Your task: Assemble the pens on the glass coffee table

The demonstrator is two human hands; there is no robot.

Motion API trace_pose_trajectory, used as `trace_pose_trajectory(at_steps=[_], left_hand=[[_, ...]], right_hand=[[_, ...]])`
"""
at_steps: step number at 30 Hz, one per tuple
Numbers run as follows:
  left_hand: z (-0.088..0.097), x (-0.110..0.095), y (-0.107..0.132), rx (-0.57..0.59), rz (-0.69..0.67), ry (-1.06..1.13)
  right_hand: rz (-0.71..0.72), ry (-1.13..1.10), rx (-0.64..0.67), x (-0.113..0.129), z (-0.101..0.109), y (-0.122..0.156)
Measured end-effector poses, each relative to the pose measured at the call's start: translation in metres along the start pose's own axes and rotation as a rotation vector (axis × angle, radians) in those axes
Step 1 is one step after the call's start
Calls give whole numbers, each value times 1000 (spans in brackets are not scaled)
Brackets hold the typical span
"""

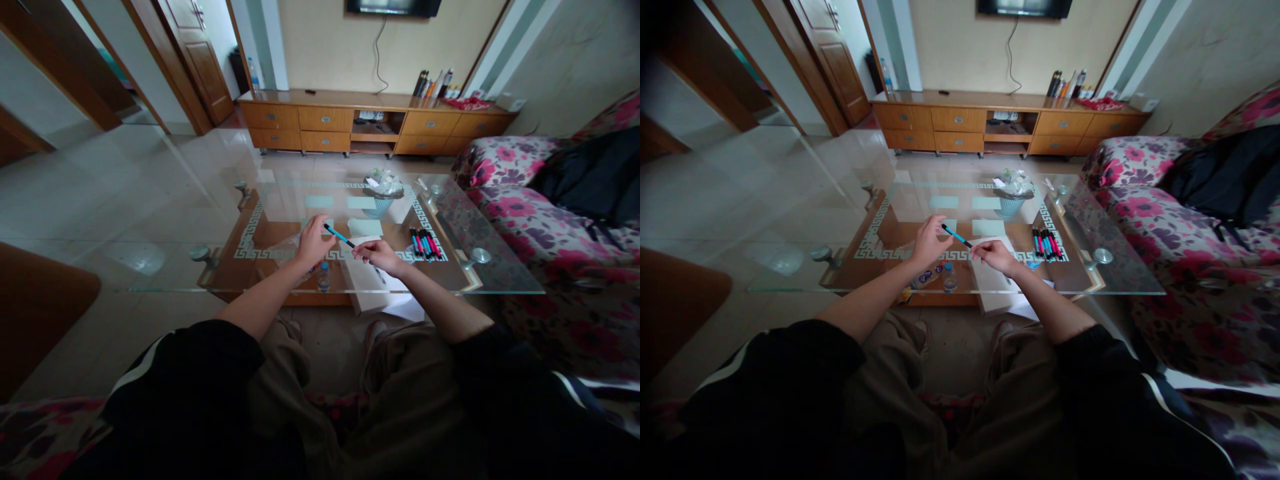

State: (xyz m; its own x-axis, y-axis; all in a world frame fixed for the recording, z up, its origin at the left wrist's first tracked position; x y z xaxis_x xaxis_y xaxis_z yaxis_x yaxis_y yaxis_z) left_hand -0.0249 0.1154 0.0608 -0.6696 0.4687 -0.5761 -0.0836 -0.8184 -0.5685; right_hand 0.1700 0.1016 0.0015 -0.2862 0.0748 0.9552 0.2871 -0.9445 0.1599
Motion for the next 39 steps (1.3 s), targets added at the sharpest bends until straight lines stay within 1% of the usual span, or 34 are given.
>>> trace_pose_trajectory(at_steps=[5,8,11,14,16,17,21,23,28,33,39], left_hand=[[0,-3,3,17,-4,-51],[-5,-5,6,85,-49,-127],[-17,-17,11,216,-171,-201],[-37,-35,24,423,-319,-182],[-49,-41,32,532,-354,-160],[-52,-43,34,556,-353,-159],[-58,-43,37,576,-321,-151],[-58,-41,37,579,-310,-149],[-59,-37,36,579,-313,-107],[-59,-35,31,533,-308,-66],[-59,-34,29,530,-290,-37]], right_hand=[[5,-50,-33,-1,3,-2],[-1,-69,-62,-2,6,-2],[-10,-54,-48,-3,5,-2],[-14,-29,-24,-5,3,-4],[-12,-12,-22,-8,3,-6],[-17,-4,-23,-11,3,-8],[-56,-6,-48,-22,9,-12],[-45,-30,-43,-24,9,-13],[53,-37,33,-23,1,-14],[70,-6,-4,-22,5,-17],[101,-29,-38,-13,11,-13]])
Point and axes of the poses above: each hand's wrist, its own y-axis away from the middle knuckle, its own z-axis out of the back of the hand, x = y × z, the point moved 10 cm from there along -y, towards the middle knuckle, and after that the axes turned 1 degree about -x, right-handed, at the moved point
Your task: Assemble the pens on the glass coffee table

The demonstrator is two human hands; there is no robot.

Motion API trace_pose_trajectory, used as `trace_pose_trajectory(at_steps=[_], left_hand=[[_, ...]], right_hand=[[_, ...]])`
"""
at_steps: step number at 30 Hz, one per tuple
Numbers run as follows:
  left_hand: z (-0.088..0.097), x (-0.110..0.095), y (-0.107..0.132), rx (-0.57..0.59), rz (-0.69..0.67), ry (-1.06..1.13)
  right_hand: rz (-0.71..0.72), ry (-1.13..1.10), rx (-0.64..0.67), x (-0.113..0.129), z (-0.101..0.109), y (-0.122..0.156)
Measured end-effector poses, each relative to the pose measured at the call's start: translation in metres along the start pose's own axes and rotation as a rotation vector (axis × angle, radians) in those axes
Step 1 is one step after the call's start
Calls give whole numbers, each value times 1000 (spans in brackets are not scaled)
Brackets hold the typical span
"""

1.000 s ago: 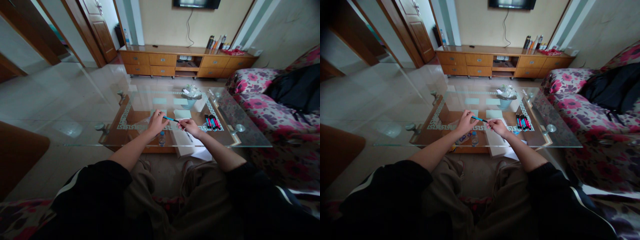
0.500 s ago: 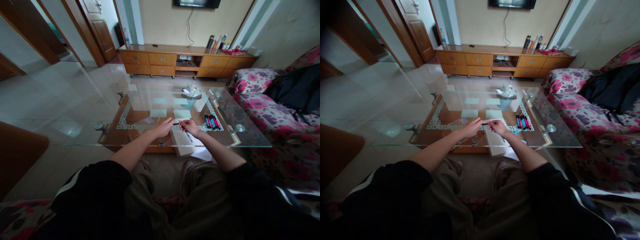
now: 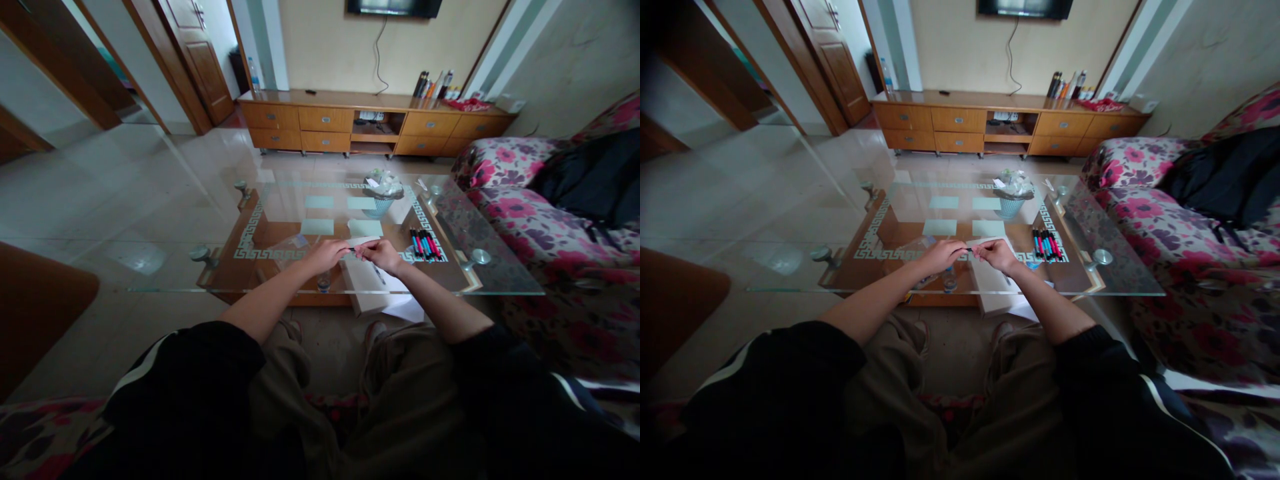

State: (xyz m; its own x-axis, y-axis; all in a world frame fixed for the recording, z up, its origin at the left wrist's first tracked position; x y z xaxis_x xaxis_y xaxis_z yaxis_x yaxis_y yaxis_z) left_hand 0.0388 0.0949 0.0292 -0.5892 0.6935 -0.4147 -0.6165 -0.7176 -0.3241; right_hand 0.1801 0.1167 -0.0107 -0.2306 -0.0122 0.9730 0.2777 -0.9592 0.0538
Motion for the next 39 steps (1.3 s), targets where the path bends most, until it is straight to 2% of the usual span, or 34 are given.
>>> trace_pose_trajectory(at_steps=[6,12,18,23,33,39], left_hand=[[-2,3,2,30,22,6],[1,4,4,-13,7,28],[1,5,5,-11,13,12],[3,3,4,-16,-1,36],[3,10,5,-29,50,57],[4,10,5,-38,44,55]], right_hand=[[-20,-56,-27,4,0,2],[-188,-39,72,-13,-7,4],[-119,23,41,-4,-2,6],[-174,69,30,-7,-1,7],[-44,18,-47,16,8,7],[-21,23,-75,13,14,4]])
Point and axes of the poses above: each hand's wrist, its own y-axis away from the middle knuckle, its own z-axis out of the back of the hand, x = y × z, the point moved 10 cm from there along -y, towards the middle knuckle, and after that the axes turned 1 degree about -x, right-handed, at the moved point
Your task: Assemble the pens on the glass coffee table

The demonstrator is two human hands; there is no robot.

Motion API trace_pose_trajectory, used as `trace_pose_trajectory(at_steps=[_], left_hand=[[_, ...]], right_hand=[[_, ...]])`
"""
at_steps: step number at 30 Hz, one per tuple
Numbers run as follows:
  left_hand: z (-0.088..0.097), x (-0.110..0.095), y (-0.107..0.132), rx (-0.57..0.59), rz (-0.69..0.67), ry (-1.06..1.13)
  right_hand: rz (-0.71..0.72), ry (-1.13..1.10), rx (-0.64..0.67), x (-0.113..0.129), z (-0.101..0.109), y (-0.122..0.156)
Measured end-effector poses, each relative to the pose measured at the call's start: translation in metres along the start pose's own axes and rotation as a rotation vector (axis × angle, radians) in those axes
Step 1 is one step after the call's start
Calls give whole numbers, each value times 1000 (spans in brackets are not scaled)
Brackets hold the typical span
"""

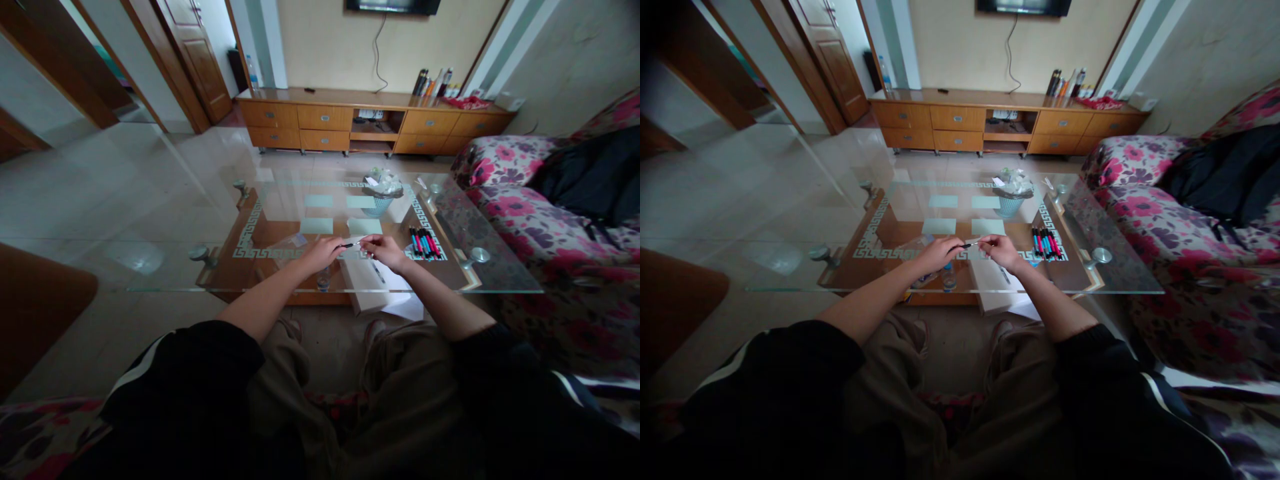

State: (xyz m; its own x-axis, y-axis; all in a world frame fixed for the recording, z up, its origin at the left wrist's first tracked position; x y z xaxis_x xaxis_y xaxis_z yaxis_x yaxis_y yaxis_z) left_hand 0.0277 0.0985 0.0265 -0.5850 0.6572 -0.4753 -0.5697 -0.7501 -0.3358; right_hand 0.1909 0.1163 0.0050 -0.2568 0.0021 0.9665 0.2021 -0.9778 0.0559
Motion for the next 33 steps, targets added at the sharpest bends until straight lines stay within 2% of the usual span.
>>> trace_pose_trajectory(at_steps=[3,7,10,13,17,27,30,33], left_hand=[[1,1,0,-14,3,-2],[1,3,1,-15,27,-19],[0,7,1,-11,44,-31],[-2,11,2,-10,54,-18],[-5,14,2,-13,47,0],[-3,9,3,-15,13,23],[-4,9,2,-9,12,27],[-4,7,1,-4,-4,34]], right_hand=[[11,120,-80,-4,13,-4],[98,613,-204,7,39,-1],[101,951,-191,11,47,5],[47,1111,-150,7,51,8],[20,1160,-119,4,50,9],[-29,1110,-145,-5,53,7],[6,1047,-239,7,59,8],[135,917,-323,28,56,10]])
Point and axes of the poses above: each hand's wrist, its own y-axis away from the middle knuckle, its own z-axis out of the back of the hand, x = y × z, the point moved 10 cm from there along -y, towards the middle knuckle, and after that the axes turned 1 degree about -x, right-handed, at the moved point
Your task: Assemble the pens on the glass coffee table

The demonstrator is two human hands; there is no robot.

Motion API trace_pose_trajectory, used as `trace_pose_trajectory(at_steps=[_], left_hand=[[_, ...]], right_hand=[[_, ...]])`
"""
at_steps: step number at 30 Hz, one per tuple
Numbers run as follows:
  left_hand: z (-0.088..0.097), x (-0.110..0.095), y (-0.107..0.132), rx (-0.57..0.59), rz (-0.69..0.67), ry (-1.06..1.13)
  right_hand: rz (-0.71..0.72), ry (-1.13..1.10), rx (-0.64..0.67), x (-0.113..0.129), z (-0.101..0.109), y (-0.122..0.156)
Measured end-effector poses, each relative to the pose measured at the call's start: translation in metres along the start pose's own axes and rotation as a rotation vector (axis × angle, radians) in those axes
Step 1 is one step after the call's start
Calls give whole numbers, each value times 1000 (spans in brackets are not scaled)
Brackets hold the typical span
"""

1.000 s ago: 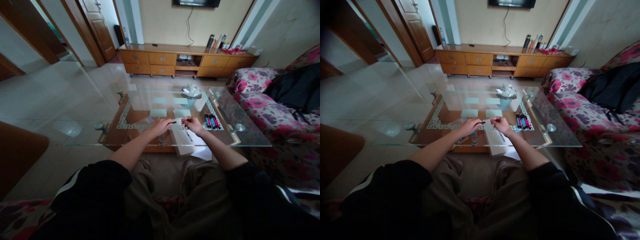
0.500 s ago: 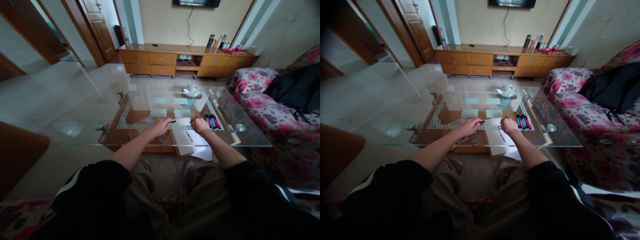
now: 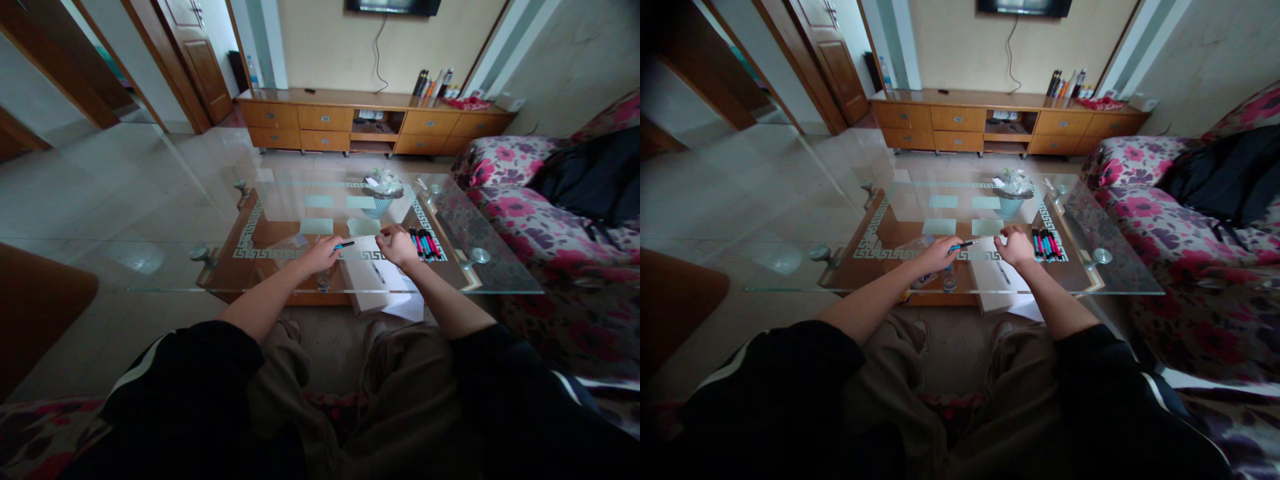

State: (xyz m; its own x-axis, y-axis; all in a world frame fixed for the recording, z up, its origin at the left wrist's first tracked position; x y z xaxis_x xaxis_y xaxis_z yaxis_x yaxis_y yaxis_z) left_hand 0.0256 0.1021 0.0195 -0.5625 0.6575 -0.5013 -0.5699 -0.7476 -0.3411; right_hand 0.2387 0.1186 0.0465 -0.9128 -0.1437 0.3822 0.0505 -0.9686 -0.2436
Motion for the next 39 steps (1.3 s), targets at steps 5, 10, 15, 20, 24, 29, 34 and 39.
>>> trace_pose_trajectory(at_steps=[5,10,15,20,24,29,34,39], left_hand=[[-1,-14,-3,24,-76,-10],[3,-21,-4,17,-84,-30],[3,-16,-5,9,-59,-50],[0,-15,-5,23,-75,-86],[3,-4,-2,12,-17,-105],[8,10,3,-2,55,-106],[6,11,3,-16,87,-132],[8,6,3,-22,68,-114]], right_hand=[[207,-208,72,47,-7,5],[236,-283,255,70,-27,15],[197,-382,273,66,-29,14],[133,-545,272,55,-34,9],[28,-736,218,38,-36,4],[-93,-973,170,26,-37,1],[-302,-1086,45,0,-36,-2],[-326,-928,-129,-38,-20,-9]])
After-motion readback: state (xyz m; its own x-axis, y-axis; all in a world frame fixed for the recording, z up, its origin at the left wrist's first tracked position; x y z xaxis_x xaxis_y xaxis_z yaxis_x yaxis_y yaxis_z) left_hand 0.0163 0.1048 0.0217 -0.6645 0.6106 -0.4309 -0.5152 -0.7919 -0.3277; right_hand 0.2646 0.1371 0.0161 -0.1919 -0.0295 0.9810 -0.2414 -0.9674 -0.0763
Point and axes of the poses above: each hand's wrist, its own y-axis away from the middle knuckle, its own z-axis out of the back of the hand, x = y × z, the point moved 10 cm from there along -y, towards the middle knuckle, and after that the axes turned 1 degree about -x, right-handed, at the moved point
